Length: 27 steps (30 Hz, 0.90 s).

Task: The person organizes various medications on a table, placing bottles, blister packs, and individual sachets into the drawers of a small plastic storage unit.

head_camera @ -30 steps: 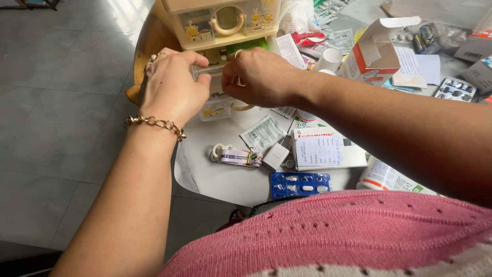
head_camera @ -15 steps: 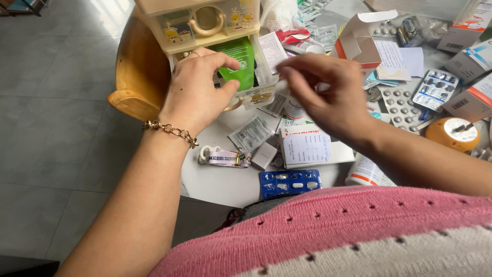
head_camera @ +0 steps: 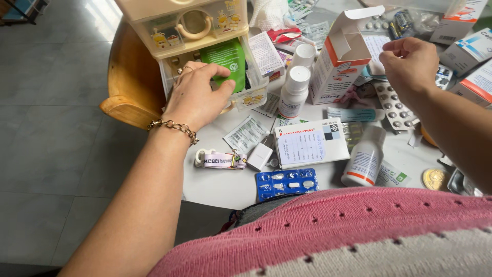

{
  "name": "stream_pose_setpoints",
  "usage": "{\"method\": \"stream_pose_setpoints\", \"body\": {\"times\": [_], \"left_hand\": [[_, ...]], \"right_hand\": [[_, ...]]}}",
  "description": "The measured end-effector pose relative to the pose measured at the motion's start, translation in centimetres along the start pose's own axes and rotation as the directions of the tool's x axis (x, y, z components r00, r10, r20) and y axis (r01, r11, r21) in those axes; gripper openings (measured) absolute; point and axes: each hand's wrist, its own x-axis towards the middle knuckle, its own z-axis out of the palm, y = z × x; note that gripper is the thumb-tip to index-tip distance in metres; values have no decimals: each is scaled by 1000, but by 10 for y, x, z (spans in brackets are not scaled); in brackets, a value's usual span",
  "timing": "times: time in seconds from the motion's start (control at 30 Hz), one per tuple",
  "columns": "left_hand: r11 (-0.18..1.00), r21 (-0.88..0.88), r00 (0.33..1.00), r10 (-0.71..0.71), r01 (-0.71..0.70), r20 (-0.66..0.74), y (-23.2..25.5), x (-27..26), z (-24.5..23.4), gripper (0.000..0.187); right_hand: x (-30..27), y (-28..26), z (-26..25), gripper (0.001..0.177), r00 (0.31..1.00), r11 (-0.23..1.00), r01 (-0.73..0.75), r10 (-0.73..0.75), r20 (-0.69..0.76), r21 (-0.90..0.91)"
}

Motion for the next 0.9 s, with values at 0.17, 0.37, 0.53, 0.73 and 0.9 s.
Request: {"method": "stream_pose_setpoints", "body": {"times": [0.17, 0.37, 0.53, 0.73, 0.9], "left_hand": [[997, -30, 996, -68, 70, 59, 4, -3, -5, 37], [997, 5, 994, -81, 80, 74, 8, -3, -6, 36], [994, 1, 991, -108, 108, 85, 10, -3, -7, 36], [997, -27, 997, -66, 67, 43, 10, -4, -6, 31], [997, -73, 994, 32, -40, -101, 20, -10, -6, 19]], "right_hand": [[56, 68, 21, 24, 927, 914, 168, -274, -257, -369], [51, 137, -74, 50, 860, 675, 510, -385, 335, -533], [59, 140, -71, 49, 962, 996, -21, 44, 271, -87], [88, 155, -44, 44, 959, 940, -216, 255, 124, -265], [100, 172, -40, 41, 952, 923, -260, 293, 82, -282]]}}
